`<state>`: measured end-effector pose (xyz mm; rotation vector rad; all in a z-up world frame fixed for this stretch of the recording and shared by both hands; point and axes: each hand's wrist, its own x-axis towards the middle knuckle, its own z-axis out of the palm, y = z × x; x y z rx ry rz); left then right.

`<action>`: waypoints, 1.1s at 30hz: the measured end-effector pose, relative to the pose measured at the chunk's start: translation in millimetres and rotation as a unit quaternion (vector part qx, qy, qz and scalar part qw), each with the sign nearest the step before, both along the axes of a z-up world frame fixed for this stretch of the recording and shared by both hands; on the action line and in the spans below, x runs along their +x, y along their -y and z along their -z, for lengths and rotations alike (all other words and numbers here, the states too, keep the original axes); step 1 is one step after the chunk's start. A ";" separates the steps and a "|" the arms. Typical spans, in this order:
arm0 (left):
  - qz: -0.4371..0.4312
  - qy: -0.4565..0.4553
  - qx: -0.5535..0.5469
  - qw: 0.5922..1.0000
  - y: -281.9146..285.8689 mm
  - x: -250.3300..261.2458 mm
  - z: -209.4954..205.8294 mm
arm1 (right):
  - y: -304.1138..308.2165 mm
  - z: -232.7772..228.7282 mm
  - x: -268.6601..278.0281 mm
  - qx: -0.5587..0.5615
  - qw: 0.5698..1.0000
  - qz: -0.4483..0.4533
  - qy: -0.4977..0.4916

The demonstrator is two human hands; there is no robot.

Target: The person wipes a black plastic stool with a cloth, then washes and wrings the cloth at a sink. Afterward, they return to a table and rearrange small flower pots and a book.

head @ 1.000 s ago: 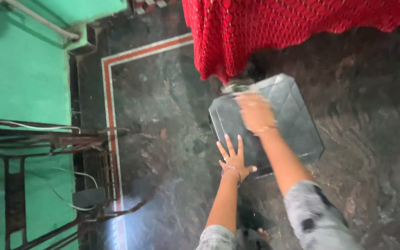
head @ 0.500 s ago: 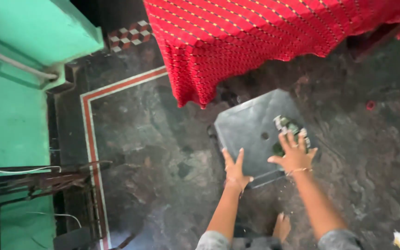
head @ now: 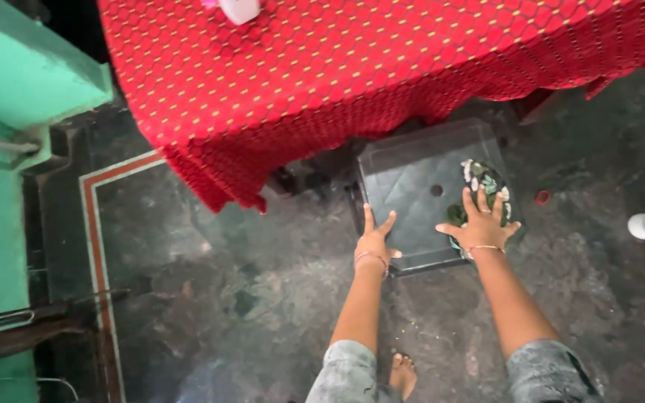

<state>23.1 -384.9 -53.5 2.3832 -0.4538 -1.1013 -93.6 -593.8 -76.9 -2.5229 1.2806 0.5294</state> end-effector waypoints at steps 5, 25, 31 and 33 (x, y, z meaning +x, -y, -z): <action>-0.015 0.001 -0.004 1.000 43.8 14.7 -1.9 | 42.6 5.0 18.1 0.004 1.000 -0.013 0.003; 0.027 -0.050 0.103 0.993 30.4 -22.4 -28.9 | 46.0 52.5 -59.2 -0.050 0.996 -0.070 -0.006; 0.092 0.006 0.091 0.992 -3.0 -11.9 -31.0 | 73.1 63.4 -102.4 0.016 0.990 -0.045 0.135; 0.089 0.021 0.044 0.995 -16.9 -16.2 -65.0 | 62.8 35.8 -114.2 0.097 0.924 0.204 0.308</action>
